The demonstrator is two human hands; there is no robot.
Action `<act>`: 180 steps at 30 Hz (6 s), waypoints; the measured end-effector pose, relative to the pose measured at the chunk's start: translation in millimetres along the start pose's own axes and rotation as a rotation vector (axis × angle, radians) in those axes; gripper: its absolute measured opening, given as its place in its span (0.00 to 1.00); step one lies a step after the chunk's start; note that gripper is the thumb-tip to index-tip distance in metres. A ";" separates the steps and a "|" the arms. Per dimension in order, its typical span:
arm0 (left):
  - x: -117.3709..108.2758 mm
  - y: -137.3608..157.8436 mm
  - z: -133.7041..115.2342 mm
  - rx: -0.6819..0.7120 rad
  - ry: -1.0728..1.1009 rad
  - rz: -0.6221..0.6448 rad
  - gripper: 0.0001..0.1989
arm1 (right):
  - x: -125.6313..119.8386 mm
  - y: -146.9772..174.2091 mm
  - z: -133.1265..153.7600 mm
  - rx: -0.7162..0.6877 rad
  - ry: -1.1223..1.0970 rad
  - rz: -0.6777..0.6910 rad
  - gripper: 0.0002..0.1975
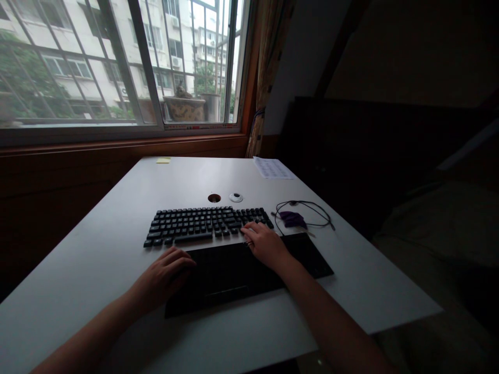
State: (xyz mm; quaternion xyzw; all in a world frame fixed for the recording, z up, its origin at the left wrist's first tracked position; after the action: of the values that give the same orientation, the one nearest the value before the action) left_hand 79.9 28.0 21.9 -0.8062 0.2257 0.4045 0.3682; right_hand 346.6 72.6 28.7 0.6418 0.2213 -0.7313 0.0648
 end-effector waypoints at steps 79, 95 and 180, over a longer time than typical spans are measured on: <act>2.1 0.3 -1.3 -0.004 -0.020 0.012 0.09 | -15.8 -5.5 -13.9 0.131 -0.008 -0.114 0.16; 3.9 0.3 -1.5 0.010 -0.025 0.022 0.08 | -4.3 -7.6 -0.7 0.029 0.000 -0.030 0.15; 0.9 -0.5 -3.2 0.015 -0.018 0.018 0.08 | -87.5 27.5 -52.6 0.227 -0.426 -0.482 0.16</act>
State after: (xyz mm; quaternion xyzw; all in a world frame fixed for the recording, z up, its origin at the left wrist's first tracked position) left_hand 82.4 25.8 22.6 -0.7977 0.2327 0.4131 0.3728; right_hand 419.6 52.9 102.6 0.4069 0.2653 -0.8633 -0.1367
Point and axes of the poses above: each hand's wrist, its own y-axis away from the middle knuckle, its own x-axis out of the palm, z = x × y, the point moved 6 cm from there along -y, towards the middle knuckle, and after that the axes turned 1 degree about -x, right-handed, at the moved point
